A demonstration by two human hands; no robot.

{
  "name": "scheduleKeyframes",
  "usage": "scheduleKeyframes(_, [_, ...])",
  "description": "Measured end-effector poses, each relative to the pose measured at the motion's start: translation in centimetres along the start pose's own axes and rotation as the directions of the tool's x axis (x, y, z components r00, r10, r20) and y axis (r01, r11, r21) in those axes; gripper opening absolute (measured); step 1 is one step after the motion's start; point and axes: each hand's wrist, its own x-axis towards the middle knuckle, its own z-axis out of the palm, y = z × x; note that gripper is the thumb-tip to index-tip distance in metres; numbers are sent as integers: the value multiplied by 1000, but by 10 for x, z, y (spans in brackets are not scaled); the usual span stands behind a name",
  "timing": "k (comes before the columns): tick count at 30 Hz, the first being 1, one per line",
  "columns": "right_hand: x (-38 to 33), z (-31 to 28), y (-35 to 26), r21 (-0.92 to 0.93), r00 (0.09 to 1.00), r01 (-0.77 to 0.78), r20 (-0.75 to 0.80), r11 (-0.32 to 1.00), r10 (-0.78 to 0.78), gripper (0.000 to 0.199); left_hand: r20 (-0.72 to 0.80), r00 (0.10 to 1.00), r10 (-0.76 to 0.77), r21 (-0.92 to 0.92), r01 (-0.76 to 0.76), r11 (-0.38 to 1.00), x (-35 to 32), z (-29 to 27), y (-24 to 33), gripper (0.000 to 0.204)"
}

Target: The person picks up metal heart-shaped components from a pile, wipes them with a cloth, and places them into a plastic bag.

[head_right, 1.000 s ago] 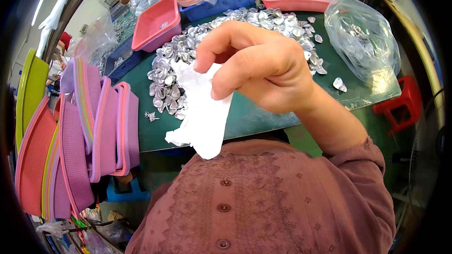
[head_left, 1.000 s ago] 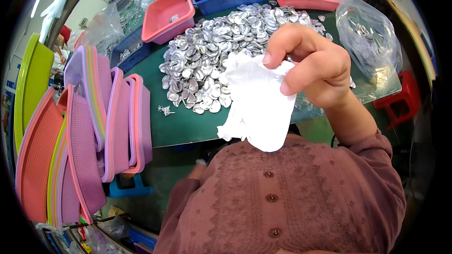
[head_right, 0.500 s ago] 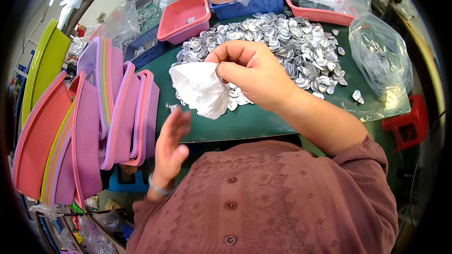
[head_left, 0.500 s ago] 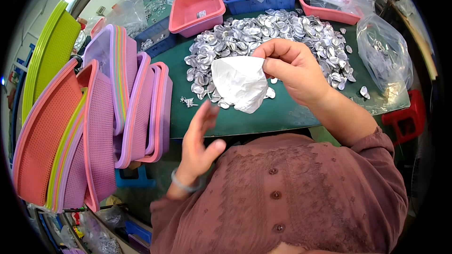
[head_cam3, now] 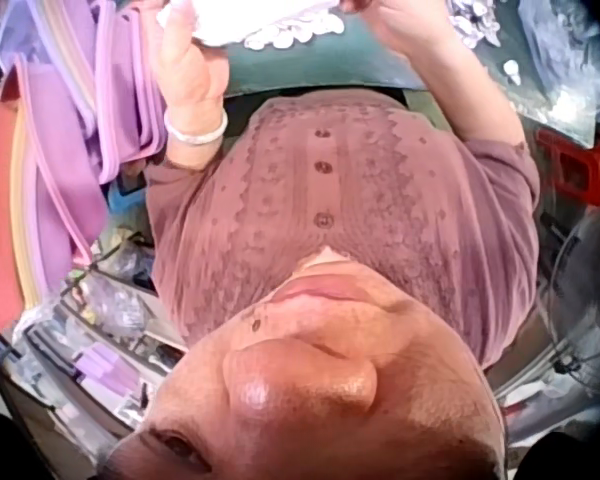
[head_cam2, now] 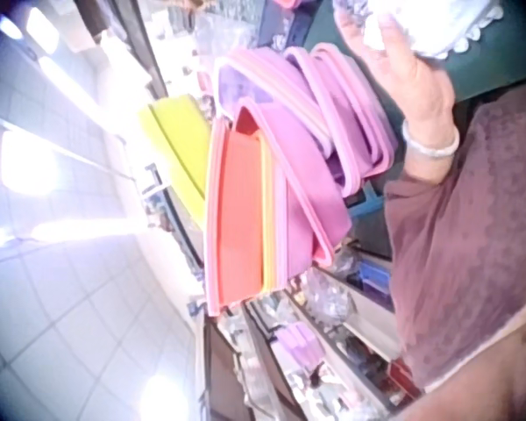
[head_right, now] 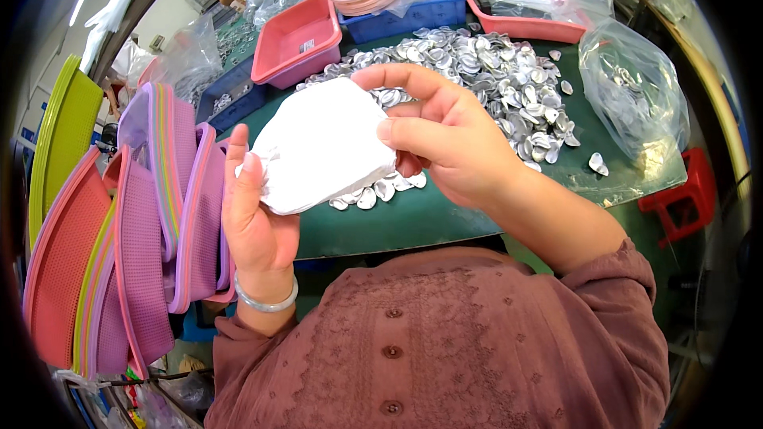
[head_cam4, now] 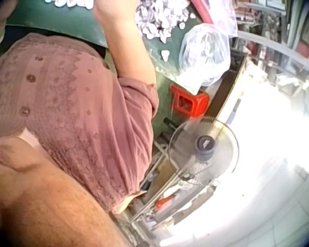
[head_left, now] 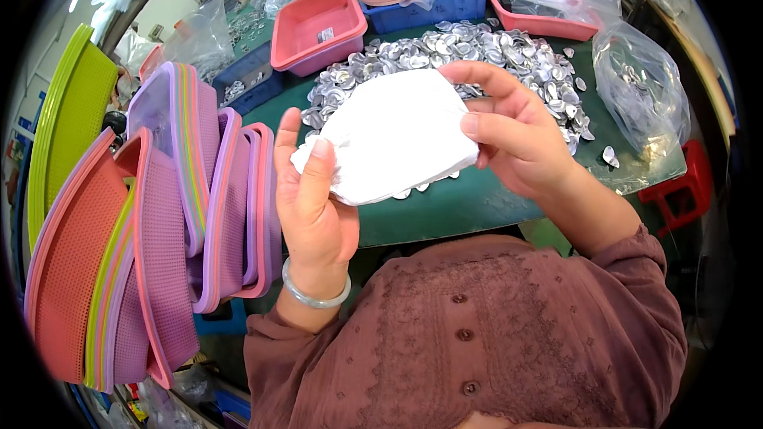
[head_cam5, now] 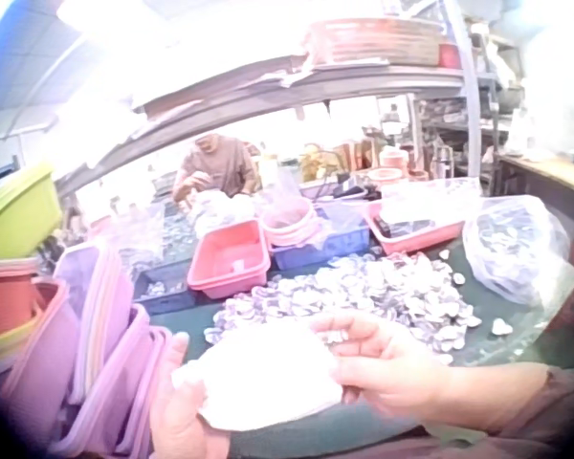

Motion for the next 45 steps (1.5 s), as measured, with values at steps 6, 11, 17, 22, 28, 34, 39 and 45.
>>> scheduleKeyframes(6, [-7, 3, -15, -64, 994, 107, 27, 992, -105, 30, 327, 937, 125, 266, -218, 939, -11, 6, 19, 82])
scheduleKeyframes(11, [-31, 29, -53, -26, 991, 117, 75, 993, -115, 22, 633, 760, 146, 665, -631, 399, -15, 11, 38, 30])
scheduleKeyframes(17, [-40, 9, -92, -216, 787, 458, 549, 862, -281, 37, 730, 585, 354, 384, -780, 494, -22, 24, 70, 14])
scheduleKeyframes(22, [-54, 7, -121, -295, 722, 449, 676, 843, -148, 17, 782, 610, 127, 161, -395, 904, -24, 50, 88, 15])
scheduleKeyframes(28, [-56, 7, -128, -315, 747, 370, 661, 874, -78, 18, 738, 632, 236, -292, -16, 956, -39, 60, 60, 11])
scheduleKeyframes(34, [-50, 14, -125, -91, 752, 74, 659, 993, 5, 33, 617, 620, 484, -715, 186, 674, -42, 81, 22, 20])
scheduleKeyframes(39, [-48, 24, -120, 20, 703, -26, 711, 999, 4, 34, 782, 543, 307, -547, 360, 756, -47, 73, 35, 30])
scheduleKeyframes(45, [-34, 15, -90, 135, 633, 47, 763, 990, -134, 29, 864, 487, 129, -381, 465, 799, -55, 57, 18, 30])
